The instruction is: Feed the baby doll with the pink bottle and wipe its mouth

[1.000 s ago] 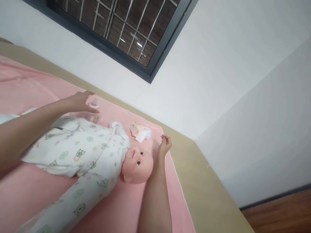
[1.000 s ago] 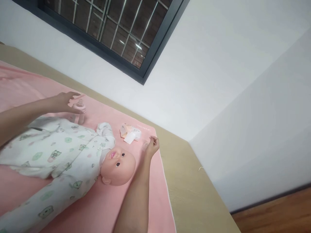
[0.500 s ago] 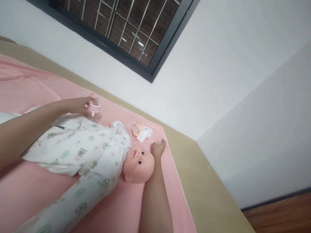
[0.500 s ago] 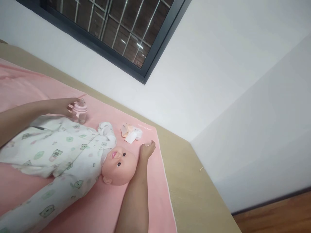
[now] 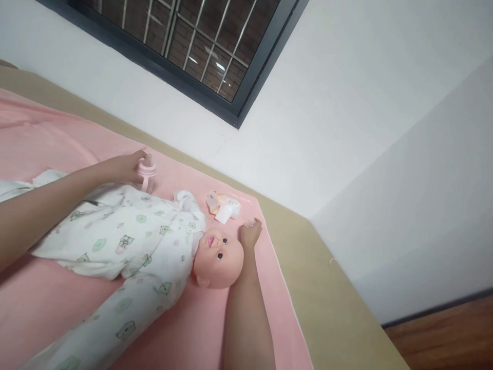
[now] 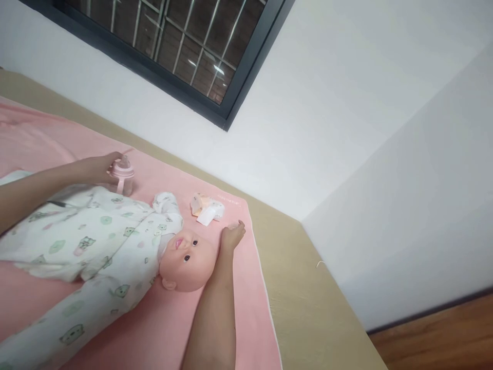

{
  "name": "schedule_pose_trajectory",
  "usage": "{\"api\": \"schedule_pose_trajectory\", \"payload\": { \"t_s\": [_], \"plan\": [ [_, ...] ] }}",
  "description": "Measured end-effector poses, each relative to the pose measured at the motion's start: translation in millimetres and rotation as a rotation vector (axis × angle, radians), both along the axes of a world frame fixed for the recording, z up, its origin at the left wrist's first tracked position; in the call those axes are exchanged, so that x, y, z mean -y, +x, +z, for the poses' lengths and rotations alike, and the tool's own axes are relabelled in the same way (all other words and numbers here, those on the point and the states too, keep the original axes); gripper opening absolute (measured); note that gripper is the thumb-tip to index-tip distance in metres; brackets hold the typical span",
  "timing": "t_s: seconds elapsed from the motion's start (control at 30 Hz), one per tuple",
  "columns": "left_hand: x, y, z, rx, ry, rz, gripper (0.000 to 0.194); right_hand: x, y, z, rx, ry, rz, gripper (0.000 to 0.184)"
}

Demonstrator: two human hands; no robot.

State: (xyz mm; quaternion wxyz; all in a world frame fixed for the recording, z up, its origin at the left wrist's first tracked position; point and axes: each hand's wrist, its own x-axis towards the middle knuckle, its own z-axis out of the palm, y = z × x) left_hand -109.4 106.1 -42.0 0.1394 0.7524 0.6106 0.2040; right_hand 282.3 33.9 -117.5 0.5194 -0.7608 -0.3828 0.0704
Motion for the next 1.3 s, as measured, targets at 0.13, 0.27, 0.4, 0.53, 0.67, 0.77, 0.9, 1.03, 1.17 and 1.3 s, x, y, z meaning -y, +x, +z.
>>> {"api": "schedule_pose_trajectory", "payload": {
  "t_s": [0.13, 0.27, 0.4, 0.53, 0.67, 0.77, 0.9, 1.03, 1.17, 1.3],
  "plan": [
    [-1.1, -1.6, 1.0, 0.074, 0.042, 0.040, 0.072, -1.0, 4.3, 10.8, -0.030, 0.032, -0.054, 0.062],
    [8.1, 4.3, 12.3, 0.341, 0.113, -0.026, 0.076, -0.6, 7.5, 28.2, -0.057, 0.072, -0.068, 0.060],
    [31.6, 25.1, 35.4, 0.558, 0.141, -0.045, 0.079, -1.3, 5.0, 59.5, -0.198, 0.216, 0.077, 0.063],
    [62.6, 49.9, 57.2, 0.626, 0.211, -0.149, 0.076, 6.7, -14.7, 104.2, -0.271, 0.406, 0.336, 0.067],
    [96.8, 68.9, 70.9, 0.577, 0.281, -0.268, 0.068, 34.6, -52.2, 147.6, -0.250, 0.494, 0.667, 0.067],
    [118.4, 78.1, 75.5, 0.492, 0.314, -0.354, 0.064, 60.9, -82.6, 167.4, -0.133, 0.545, 0.817, 0.064],
    [133.8, 84.9, 76.4, 0.456, 0.274, -0.403, 0.061, 80.5, -110.4, 172.6, -0.022, 0.519, 0.894, 0.064],
    [134.6, 86.2, 75.6, 0.453, 0.258, -0.445, 0.064, 83.4, -122.5, 167.1, 0.048, 0.443, 0.931, 0.060],
    [130.1, 84.6, 74.5, 0.421, 0.256, -0.420, 0.071, 86.2, -128.5, 163.6, 0.115, 0.346, 0.972, 0.054],
    [128.3, 83.7, 73.9, 0.432, 0.283, -0.414, 0.071, 86.1, -135.5, 159.2, 0.071, 0.316, 1.001, 0.070]
  ]
}}
